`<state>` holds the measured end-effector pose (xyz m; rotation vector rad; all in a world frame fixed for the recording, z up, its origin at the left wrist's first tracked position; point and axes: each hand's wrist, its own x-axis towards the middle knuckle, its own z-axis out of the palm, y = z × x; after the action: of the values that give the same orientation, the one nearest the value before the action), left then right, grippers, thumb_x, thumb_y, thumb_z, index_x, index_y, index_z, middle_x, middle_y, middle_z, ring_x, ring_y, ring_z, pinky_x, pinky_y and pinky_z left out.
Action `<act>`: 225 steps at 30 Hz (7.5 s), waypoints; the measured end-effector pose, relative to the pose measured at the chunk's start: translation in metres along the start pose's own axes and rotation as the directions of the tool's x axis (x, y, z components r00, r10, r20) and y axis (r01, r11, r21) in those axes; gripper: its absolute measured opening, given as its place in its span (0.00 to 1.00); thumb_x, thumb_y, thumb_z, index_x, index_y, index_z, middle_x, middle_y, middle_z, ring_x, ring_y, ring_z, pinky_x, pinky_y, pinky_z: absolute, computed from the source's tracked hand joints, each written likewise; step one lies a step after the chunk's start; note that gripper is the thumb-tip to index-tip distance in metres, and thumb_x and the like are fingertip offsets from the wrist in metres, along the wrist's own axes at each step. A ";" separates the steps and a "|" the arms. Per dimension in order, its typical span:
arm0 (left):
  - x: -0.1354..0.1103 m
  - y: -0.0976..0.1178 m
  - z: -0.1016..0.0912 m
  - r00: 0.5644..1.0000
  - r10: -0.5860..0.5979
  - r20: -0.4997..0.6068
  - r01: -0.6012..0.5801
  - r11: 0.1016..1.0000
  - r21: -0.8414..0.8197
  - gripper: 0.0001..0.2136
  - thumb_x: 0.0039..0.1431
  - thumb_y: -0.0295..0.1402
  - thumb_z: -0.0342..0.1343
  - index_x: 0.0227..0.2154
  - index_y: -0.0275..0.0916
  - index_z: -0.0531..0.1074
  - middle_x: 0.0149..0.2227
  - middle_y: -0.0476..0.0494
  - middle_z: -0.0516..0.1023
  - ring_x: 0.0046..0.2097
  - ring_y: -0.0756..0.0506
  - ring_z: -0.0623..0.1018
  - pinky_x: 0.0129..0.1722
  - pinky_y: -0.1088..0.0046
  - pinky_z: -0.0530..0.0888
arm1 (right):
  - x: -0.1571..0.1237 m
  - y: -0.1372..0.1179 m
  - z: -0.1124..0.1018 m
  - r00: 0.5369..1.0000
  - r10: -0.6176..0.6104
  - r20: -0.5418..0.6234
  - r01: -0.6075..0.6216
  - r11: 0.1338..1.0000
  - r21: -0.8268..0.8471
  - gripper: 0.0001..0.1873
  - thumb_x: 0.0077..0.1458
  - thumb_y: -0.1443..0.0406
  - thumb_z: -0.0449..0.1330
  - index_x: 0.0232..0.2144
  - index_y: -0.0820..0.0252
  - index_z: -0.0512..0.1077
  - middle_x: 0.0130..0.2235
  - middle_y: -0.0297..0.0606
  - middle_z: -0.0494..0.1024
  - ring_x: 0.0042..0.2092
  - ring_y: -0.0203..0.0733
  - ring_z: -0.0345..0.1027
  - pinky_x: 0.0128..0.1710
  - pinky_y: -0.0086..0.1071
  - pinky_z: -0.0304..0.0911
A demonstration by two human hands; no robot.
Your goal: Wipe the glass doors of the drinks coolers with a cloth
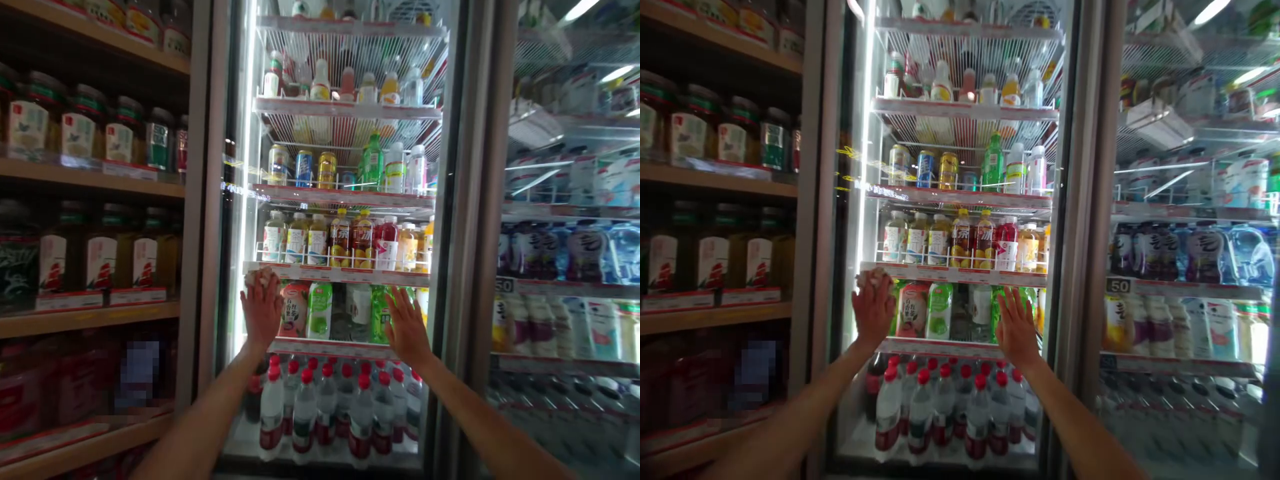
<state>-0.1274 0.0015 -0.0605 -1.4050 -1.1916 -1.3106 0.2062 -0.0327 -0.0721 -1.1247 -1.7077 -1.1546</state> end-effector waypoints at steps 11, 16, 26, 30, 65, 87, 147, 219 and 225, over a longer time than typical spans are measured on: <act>0.061 0.019 0.002 0.997 -0.064 -0.031 0.063 0.997 -0.036 0.21 0.62 0.36 0.42 0.57 0.40 0.61 0.63 0.34 0.55 0.64 0.34 0.53 0.57 0.47 0.54 | 0.000 -0.001 0.000 1.000 -0.001 0.006 0.001 1.000 0.013 0.40 0.54 0.71 0.48 0.65 0.60 0.36 0.66 0.44 0.46 0.66 0.51 0.36 0.62 0.53 0.44; 0.055 0.046 0.009 0.954 0.298 0.035 -0.295 0.952 -0.076 0.20 0.60 0.33 0.46 0.56 0.45 0.62 0.61 0.41 0.60 0.64 0.37 0.54 0.60 0.52 0.52 | 0.000 -0.003 0.001 1.000 0.021 -0.011 -0.021 0.999 0.028 0.39 0.54 0.72 0.48 0.65 0.59 0.37 0.66 0.43 0.45 0.66 0.51 0.36 0.61 0.54 0.46; 0.095 0.048 0.004 0.999 0.040 -0.026 -0.040 0.999 -0.002 0.21 0.60 0.32 0.45 0.57 0.41 0.61 0.63 0.36 0.56 0.64 0.35 0.55 0.58 0.50 0.54 | 0.000 0.000 0.000 1.000 0.003 0.003 -0.003 1.000 0.006 0.37 0.53 0.72 0.48 0.64 0.61 0.42 0.65 0.45 0.50 0.67 0.49 0.34 0.62 0.52 0.45; 0.094 0.062 0.005 0.862 0.498 0.092 -0.494 0.867 -0.071 0.21 0.61 0.33 0.46 0.57 0.48 0.60 0.62 0.45 0.59 0.64 0.38 0.55 0.61 0.53 0.51 | 0.000 -0.003 0.003 0.999 0.021 -0.033 -0.020 0.999 0.031 0.38 0.53 0.73 0.48 0.64 0.61 0.41 0.65 0.44 0.48 0.67 0.50 0.34 0.62 0.53 0.45; 0.055 0.007 0.002 0.951 0.290 0.106 -0.289 0.957 -0.028 0.39 0.56 0.54 0.45 0.63 0.31 0.44 0.64 0.29 0.49 0.66 0.37 0.48 0.62 0.52 0.46 | 0.152 -0.023 -0.002 0.993 0.024 -0.115 -0.019 0.999 0.046 0.24 0.60 0.63 0.44 0.59 0.54 0.56 0.63 0.39 0.55 0.66 0.49 0.39 0.61 0.56 0.37; 0.051 0.025 -0.005 0.953 0.120 0.278 -0.131 0.991 0.024 0.37 0.58 0.50 0.46 0.63 0.31 0.44 0.65 0.32 0.45 0.66 0.37 0.46 0.61 0.49 0.50 | 0.098 0.027 0.000 0.848 0.438 -0.298 -0.429 0.898 0.098 0.25 0.59 0.66 0.44 0.59 0.58 0.58 0.63 0.47 0.54 0.65 0.51 0.42 0.59 0.54 0.43; -0.006 0.050 -0.026 0.898 0.106 0.427 -0.136 0.990 0.040 0.41 0.45 0.38 0.63 0.62 0.38 0.50 0.65 0.32 0.44 0.65 0.32 0.45 0.59 0.45 0.53 | 0.000 -0.056 0.023 0.979 0.162 -0.125 -0.144 0.980 0.138 0.28 0.55 0.72 0.48 0.58 0.50 0.58 0.64 0.39 0.53 0.66 0.49 0.38 0.61 0.51 0.44; -0.045 0.006 -0.044 0.882 0.093 0.463 -0.167 0.978 0.122 0.34 0.51 0.42 0.59 0.60 0.42 0.56 0.64 0.34 0.50 0.65 0.34 0.51 0.59 0.49 0.56 | 0.001 -0.085 0.029 0.888 -0.457 0.059 0.432 0.871 0.235 0.25 0.55 0.68 0.53 0.55 0.50 0.63 0.61 0.35 0.61 0.65 0.44 0.43 0.63 0.46 0.40; -0.046 -0.014 -0.047 0.883 0.042 0.468 -0.128 0.980 0.154 0.34 0.51 0.41 0.59 0.60 0.42 0.55 0.64 0.36 0.49 0.65 0.35 0.50 0.59 0.50 0.55 | 0.039 -0.098 0.026 0.959 -0.282 0.044 0.267 0.941 0.210 0.29 0.54 0.70 0.52 0.59 0.52 0.58 0.64 0.39 0.55 0.66 0.49 0.38 0.62 0.50 0.39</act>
<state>-0.1500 -0.0460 -0.1030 -1.6664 -1.4986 -0.7970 0.0988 -0.0177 -0.0695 -0.8311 -2.0379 -1.0844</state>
